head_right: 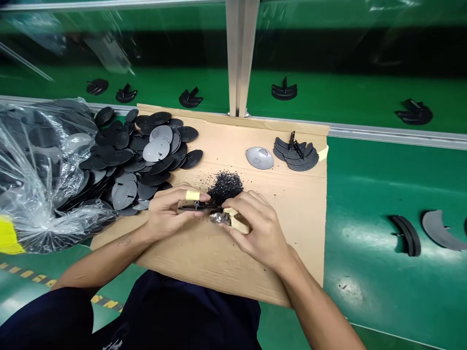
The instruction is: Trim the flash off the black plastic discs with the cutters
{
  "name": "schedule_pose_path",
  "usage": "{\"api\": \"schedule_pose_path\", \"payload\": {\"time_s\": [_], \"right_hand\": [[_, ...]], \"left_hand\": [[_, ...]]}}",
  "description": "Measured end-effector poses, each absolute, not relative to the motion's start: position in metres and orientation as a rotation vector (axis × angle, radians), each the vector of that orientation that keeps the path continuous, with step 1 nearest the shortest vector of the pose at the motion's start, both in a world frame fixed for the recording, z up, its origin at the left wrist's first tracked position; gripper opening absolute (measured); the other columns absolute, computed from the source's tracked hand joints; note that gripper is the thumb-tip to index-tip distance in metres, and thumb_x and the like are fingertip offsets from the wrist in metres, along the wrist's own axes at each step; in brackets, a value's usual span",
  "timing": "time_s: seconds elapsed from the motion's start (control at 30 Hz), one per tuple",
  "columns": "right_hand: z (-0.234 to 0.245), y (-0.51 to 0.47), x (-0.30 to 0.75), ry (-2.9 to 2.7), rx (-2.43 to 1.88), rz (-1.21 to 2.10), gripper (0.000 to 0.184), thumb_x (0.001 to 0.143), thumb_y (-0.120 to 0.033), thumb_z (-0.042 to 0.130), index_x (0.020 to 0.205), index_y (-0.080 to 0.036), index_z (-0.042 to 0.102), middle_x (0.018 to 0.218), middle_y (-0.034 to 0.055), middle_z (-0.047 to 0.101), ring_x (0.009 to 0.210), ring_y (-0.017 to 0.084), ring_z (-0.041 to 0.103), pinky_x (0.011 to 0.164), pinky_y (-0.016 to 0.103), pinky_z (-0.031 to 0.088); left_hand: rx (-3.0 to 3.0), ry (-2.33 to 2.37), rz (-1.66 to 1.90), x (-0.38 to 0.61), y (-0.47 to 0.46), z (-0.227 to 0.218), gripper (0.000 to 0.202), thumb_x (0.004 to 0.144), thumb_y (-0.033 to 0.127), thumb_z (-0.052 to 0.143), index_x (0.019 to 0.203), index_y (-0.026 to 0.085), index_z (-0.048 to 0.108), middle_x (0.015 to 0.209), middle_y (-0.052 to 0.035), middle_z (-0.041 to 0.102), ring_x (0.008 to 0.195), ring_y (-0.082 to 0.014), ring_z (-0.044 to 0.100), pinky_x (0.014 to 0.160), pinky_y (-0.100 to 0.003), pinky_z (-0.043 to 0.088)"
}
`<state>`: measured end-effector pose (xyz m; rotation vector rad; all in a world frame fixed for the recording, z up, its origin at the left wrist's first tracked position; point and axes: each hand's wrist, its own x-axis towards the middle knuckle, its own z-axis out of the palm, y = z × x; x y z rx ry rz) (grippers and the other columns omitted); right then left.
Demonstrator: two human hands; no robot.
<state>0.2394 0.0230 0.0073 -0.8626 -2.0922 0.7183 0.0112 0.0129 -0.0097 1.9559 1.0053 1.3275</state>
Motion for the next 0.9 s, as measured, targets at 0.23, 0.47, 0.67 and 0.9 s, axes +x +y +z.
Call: {"api": "schedule_pose_path", "payload": {"time_s": [0.23,0.47,0.67,0.9], "right_hand": [[-0.001,0.019,0.235,-2.101,-0.785,0.516,0.018,0.09,-0.01,0.063,0.104,-0.02,0.062,0.086,0.0063,0.068,0.072,0.019,0.06,0.065,0.034,0.047],[0.0,0.021,0.236,-2.104,-0.847,0.407,0.016,0.091,-0.015,0.064,0.107,-0.02,0.06,0.092,0.0088,0.071,0.078,0.021,0.064,0.067,0.036,0.048],[-0.003,0.018,0.234,-2.18,-0.738,0.199,0.022,0.091,-0.003,0.054,0.105,-0.019,0.061,0.091,0.0079,0.075,0.076,0.019,0.064,0.068,0.035,0.047],[0.01,0.022,0.244,-2.013,-0.707,0.732,0.021,0.089,-0.014,0.069,0.107,-0.022,0.063,0.094,0.0074,0.071,0.08,0.02,0.068,0.066,0.035,0.053]], "left_hand": [[2.001,0.936,1.322,0.012,0.009,-0.01,0.017,0.09,0.024,0.075,0.103,0.013,0.074,0.095,-0.0091,0.076,0.087,-0.0146,0.073,0.077,-0.024,0.061],[1.897,0.895,1.335,0.012,0.01,-0.012,0.013,0.09,0.016,0.072,0.103,0.014,0.071,0.096,-0.0088,0.075,0.091,-0.016,0.073,0.082,-0.028,0.061],[2.215,0.928,1.249,0.009,0.011,-0.011,0.023,0.091,0.007,0.065,0.112,0.015,0.068,0.101,-0.0094,0.074,0.097,-0.0179,0.073,0.084,-0.03,0.062],[2.178,1.013,1.085,0.003,0.011,-0.007,0.031,0.09,0.003,0.054,0.115,0.016,0.068,0.105,-0.0093,0.073,0.098,-0.0171,0.071,0.085,-0.029,0.062]]}}
